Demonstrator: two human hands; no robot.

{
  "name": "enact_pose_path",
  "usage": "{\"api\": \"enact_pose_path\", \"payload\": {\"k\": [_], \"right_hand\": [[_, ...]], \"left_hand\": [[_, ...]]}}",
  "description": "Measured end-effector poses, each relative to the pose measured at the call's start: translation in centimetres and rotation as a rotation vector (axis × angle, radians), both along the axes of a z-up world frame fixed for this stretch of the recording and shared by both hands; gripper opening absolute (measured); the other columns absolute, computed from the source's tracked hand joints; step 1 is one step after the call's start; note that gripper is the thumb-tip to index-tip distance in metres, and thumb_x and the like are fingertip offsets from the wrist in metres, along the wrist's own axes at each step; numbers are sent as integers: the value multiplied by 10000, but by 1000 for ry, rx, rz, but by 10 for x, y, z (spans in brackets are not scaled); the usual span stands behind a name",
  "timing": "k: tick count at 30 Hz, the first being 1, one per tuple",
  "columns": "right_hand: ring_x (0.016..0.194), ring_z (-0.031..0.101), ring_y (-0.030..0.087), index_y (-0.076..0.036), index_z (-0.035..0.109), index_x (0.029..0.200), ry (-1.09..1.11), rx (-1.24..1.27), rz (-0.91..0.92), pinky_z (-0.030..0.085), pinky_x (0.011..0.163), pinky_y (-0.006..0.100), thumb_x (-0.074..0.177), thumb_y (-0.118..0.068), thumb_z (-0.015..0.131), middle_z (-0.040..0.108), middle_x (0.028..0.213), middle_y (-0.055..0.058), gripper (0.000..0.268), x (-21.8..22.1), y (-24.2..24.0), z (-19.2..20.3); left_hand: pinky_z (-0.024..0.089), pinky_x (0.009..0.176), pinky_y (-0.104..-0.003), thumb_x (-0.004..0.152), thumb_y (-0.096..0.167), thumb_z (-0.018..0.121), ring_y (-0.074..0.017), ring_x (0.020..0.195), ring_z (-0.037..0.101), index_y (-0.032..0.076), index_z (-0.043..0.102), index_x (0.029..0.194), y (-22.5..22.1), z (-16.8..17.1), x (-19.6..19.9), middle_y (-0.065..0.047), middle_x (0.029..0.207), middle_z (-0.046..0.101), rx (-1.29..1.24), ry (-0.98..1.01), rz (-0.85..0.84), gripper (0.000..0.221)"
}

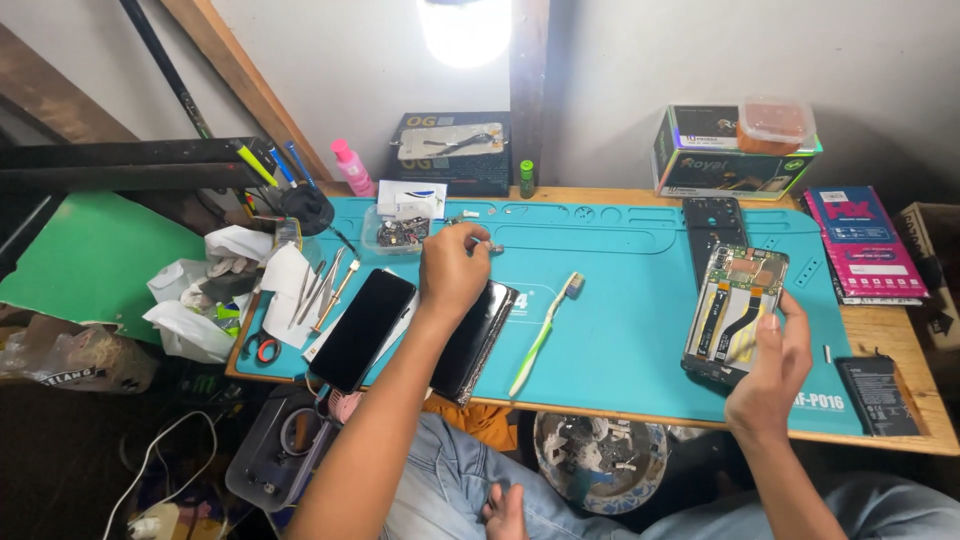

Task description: Cleaning and preparing a mobile phone frame using a toothbrush and a precision tool for screen replacement.

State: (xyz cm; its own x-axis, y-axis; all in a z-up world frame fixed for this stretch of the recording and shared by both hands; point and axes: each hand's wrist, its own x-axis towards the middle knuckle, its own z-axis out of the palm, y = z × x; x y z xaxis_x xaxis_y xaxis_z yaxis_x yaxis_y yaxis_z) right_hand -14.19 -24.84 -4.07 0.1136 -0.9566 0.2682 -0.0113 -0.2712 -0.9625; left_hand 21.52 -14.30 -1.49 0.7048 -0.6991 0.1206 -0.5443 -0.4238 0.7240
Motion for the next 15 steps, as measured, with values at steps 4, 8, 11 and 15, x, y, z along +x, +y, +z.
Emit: {"api": "enact_pose_path", "payload": {"k": [4,8,11,15], "right_hand": [[1214,619,290,68,409,1624,7,-5,-11,534,958,426,1161,-373,438,618,1363,207,641,0,-3,-2],[1218,627,307,54,393,1631,16,21,-11,540,974,436,1157,-361,423,620,1363,223,630,0,0,3],[1212,628,296,45,404,1620,14,41,-20,536,968,429,1144,-366,429,620,1355,202,630,2,1,8],[1218,622,276,44,428,1604,-2,59,-21,518,989,416,1113,-401,442,626,1352,178,663,2,1,11]], "left_hand": [[584,806,-436,924,180,698,-289,870,760,147,853,1035,-16,-1,6,-90,926,813,-74,26,12,193],[564,758,-422,931,237,724,-254,779,712,195,857,1012,-32,0,10,-104,1045,833,5,78,16,161],[590,796,-451,926,235,710,-300,910,787,188,866,1054,-38,7,8,-137,1105,833,13,60,-2,208],[582,860,-544,970,228,667,-370,1103,728,126,803,1203,-34,6,-5,-164,1178,768,-3,-128,14,289]]}}
